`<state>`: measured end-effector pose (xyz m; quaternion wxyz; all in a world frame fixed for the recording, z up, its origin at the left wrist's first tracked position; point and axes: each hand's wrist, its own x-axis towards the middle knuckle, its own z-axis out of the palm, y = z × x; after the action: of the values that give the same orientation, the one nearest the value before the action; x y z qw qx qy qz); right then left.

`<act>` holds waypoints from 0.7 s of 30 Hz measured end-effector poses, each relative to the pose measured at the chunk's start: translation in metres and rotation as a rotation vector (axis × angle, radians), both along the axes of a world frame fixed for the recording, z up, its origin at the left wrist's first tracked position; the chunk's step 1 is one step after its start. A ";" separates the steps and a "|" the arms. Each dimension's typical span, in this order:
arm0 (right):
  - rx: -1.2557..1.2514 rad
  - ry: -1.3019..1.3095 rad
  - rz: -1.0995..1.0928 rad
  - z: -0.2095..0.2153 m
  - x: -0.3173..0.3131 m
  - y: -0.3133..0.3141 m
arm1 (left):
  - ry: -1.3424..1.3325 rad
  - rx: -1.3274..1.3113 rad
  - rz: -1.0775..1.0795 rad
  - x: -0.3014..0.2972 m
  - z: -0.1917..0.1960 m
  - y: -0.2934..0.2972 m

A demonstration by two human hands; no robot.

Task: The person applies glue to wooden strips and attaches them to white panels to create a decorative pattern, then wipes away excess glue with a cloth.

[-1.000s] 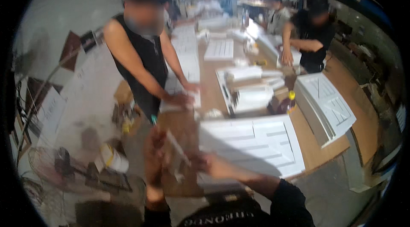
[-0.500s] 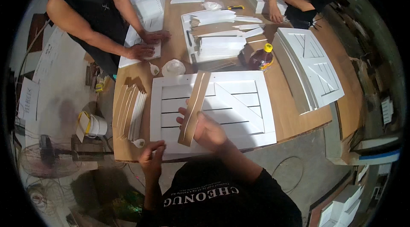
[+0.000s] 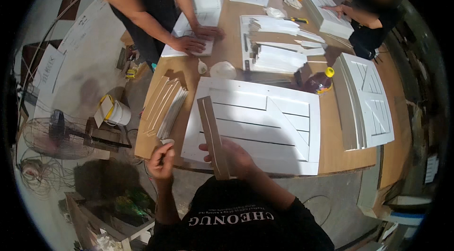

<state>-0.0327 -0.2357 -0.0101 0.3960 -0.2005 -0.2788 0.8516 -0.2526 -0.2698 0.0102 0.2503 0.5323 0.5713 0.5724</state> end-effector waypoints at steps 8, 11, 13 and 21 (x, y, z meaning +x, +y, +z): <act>0.046 0.013 0.040 0.006 -0.012 -0.006 | -0.248 -0.103 -0.249 0.022 0.013 0.029; 0.125 -0.052 -0.019 0.004 -0.008 -0.010 | -0.144 -0.082 -0.372 0.035 0.025 0.036; 0.179 -0.086 -0.060 0.008 -0.006 -0.011 | -0.136 -0.066 -0.432 0.041 0.026 0.043; 0.150 -0.042 -0.222 0.016 0.006 -0.020 | 0.031 -0.016 -0.507 0.067 0.035 0.062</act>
<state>-0.0264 -0.2557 0.0062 0.4958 -0.2179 -0.3258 0.7749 -0.1856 -0.2082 0.0455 0.3812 0.6654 0.4278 0.4785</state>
